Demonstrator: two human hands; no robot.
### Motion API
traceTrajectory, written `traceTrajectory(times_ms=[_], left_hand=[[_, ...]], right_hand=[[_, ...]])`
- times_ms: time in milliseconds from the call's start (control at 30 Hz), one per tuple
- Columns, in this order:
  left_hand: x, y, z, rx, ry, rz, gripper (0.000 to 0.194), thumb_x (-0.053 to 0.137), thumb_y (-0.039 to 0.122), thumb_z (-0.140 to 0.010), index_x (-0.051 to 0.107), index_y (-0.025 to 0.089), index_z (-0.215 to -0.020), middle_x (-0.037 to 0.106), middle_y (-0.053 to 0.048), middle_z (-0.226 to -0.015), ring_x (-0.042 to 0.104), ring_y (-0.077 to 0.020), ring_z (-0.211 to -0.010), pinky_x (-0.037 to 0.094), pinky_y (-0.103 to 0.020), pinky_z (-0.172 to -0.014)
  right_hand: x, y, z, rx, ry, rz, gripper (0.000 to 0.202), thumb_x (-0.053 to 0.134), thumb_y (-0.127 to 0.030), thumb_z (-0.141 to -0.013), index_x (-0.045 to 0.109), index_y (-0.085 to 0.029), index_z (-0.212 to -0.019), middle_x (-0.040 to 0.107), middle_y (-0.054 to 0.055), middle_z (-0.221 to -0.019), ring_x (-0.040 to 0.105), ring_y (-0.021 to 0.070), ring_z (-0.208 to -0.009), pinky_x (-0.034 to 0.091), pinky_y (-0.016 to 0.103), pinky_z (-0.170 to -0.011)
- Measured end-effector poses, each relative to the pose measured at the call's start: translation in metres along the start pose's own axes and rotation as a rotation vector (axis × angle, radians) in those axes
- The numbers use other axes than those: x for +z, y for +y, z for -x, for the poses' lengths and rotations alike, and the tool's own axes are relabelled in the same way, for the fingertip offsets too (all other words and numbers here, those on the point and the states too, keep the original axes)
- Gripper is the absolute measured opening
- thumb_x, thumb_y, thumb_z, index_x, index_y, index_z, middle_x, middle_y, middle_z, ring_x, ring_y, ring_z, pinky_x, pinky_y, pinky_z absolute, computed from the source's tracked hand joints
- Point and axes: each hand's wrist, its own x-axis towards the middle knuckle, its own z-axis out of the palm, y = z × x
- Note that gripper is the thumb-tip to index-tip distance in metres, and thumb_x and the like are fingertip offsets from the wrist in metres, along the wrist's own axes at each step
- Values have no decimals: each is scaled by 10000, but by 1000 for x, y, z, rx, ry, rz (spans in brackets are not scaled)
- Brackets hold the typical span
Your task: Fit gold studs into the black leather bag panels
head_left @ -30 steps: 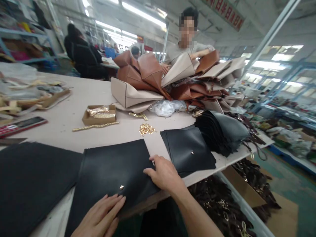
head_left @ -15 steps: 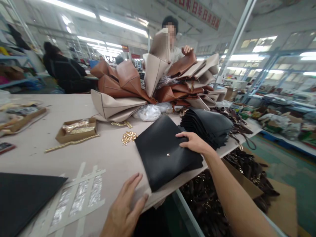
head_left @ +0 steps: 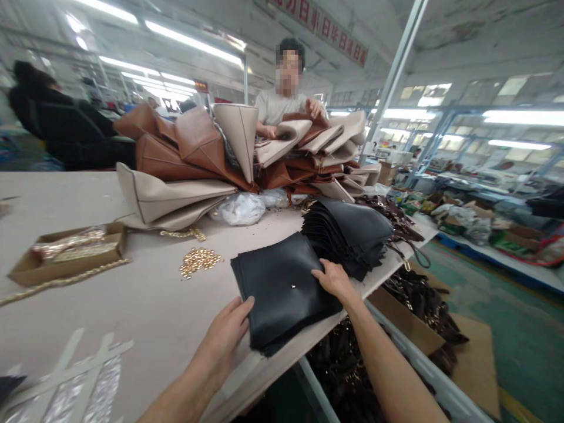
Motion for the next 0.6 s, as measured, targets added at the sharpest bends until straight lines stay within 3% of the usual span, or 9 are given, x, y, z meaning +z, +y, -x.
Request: traceTrajectory(times_ms=[100,233,333,433,600], left_hand=[[3,1,-3,-16,15,33,306,680,231,-874,570,199,-1158,643,-89,-1307,584,-173,-1236,391,-300,-1118],[4,-2,-7,-28,92,84,152,668,196,-867,614,197,-1009,703,-74,-1144,670,-165,-1046,543,-241,-845],[7,-1,-11,-22,112,94,67,654,182,-868,629,172,-929,718,-84,-1033,688,-145,-874,541,-202,-668],[12,2,-16,-45,138,68,58,666,162,-849,629,156,-893,725,-85,-938,677,-130,-749,525,-193,-607],[16,2,-21,-89,78,-53,96,729,170,-782,672,97,-804,716,-91,-714,642,-172,-559,488,-245,-502]], right_hand=[[2,-4,6,5,27,22,570,567,-402,-915,545,-86,-1389,646,176,-1299,563,323,-1230,398,385,-1044],[5,-4,11,-5,36,10,559,590,-396,-901,547,-129,-1391,654,159,-1286,577,314,-1207,407,385,-1028],[5,4,6,1,28,-19,559,617,-364,-888,541,-122,-1387,642,165,-1298,595,291,-1194,418,365,-1017],[5,11,-2,9,20,-53,538,622,-330,-885,552,-101,-1366,659,165,-1274,618,262,-1175,438,332,-997],[4,14,-8,42,23,-95,510,648,-311,-854,597,-110,-1320,701,156,-1198,657,262,-1116,467,330,-958]])
